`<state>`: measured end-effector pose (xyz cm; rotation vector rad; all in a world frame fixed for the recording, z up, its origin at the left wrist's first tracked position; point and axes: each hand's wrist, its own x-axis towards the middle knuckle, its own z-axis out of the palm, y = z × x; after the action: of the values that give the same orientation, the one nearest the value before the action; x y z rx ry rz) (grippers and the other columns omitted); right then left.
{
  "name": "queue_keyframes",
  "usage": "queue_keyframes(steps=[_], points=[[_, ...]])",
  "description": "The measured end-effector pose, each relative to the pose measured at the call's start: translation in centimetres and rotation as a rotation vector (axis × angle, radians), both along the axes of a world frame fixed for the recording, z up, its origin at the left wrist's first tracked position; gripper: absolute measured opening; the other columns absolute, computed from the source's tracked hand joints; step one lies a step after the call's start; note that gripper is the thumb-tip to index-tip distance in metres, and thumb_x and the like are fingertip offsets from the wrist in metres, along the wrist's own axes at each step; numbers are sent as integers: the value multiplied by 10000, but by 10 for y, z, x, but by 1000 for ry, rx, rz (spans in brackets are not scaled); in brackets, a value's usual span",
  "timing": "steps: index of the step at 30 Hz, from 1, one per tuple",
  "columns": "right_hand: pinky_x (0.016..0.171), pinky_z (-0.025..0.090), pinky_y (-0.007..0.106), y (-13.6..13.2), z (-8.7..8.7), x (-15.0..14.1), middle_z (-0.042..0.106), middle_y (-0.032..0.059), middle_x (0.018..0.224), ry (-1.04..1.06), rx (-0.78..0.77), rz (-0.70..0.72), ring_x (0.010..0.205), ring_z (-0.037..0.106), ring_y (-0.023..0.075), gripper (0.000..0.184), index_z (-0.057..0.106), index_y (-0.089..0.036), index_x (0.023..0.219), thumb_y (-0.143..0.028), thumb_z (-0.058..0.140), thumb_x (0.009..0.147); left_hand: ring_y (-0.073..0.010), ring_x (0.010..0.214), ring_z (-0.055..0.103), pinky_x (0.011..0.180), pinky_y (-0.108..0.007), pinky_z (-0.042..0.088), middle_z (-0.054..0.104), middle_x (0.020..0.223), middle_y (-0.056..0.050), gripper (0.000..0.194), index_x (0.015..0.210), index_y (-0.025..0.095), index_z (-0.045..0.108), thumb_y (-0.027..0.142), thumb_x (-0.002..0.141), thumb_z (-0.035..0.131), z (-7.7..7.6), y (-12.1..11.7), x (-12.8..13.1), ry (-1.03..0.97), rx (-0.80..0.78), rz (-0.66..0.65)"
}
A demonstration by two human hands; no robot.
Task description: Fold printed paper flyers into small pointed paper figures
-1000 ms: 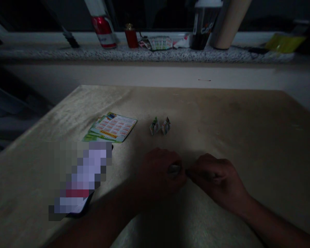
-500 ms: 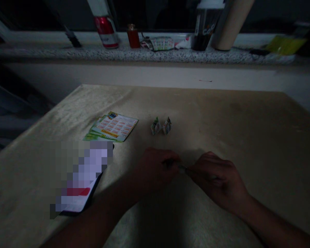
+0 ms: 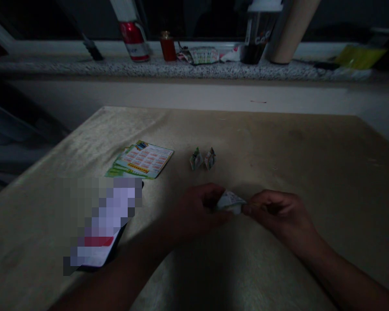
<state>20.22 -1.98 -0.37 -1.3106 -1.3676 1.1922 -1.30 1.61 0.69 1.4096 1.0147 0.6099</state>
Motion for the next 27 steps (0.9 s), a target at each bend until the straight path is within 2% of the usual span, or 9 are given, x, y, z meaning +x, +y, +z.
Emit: queue_keyframes(steps=[5,9,15,18,23,27], points=[[495,476,198,2,-1,-5,705,-5,650,129,-82,23,541,600,104,93,765,-197,778,-241,832,731,-176,787,717,735,-293,558,773,904,-58,282,953,153,705,212,697,809,-5,-2,4,-111,-93,64],[490,488,208,-1,-4,-9,723,5,664,91,-118,82,544,613,113,103,783,-198,790,-275,826,736,-167,733,705,691,-282,547,760,833,-39,326,965,154,700,193,667,826,-3,-3,4,-104,-106,44],[496,533,230,0,-2,-7,766,24,695,39,-30,-58,554,651,139,103,768,-202,782,-265,820,720,-147,638,694,605,-240,520,734,712,8,432,1008,159,667,201,626,863,-1,0,3,-153,-151,153],[531,557,229,1,0,-8,783,22,729,69,-23,-43,592,689,148,111,749,-201,800,-240,812,717,-128,568,663,547,-214,487,701,647,31,402,949,160,642,232,629,875,-2,0,2,-149,-134,168],[568,581,236,0,0,-11,792,19,743,91,-41,-20,617,715,154,137,742,-203,828,-229,823,720,-136,591,682,558,-223,510,743,707,7,371,894,176,595,222,642,864,-6,0,2,-173,-132,151],[587,595,230,1,-1,-7,809,30,784,160,-33,-69,638,736,155,162,740,-201,859,-210,834,727,-143,604,696,595,-238,541,739,653,18,294,841,184,593,221,673,832,-4,1,4,-208,-100,240]])
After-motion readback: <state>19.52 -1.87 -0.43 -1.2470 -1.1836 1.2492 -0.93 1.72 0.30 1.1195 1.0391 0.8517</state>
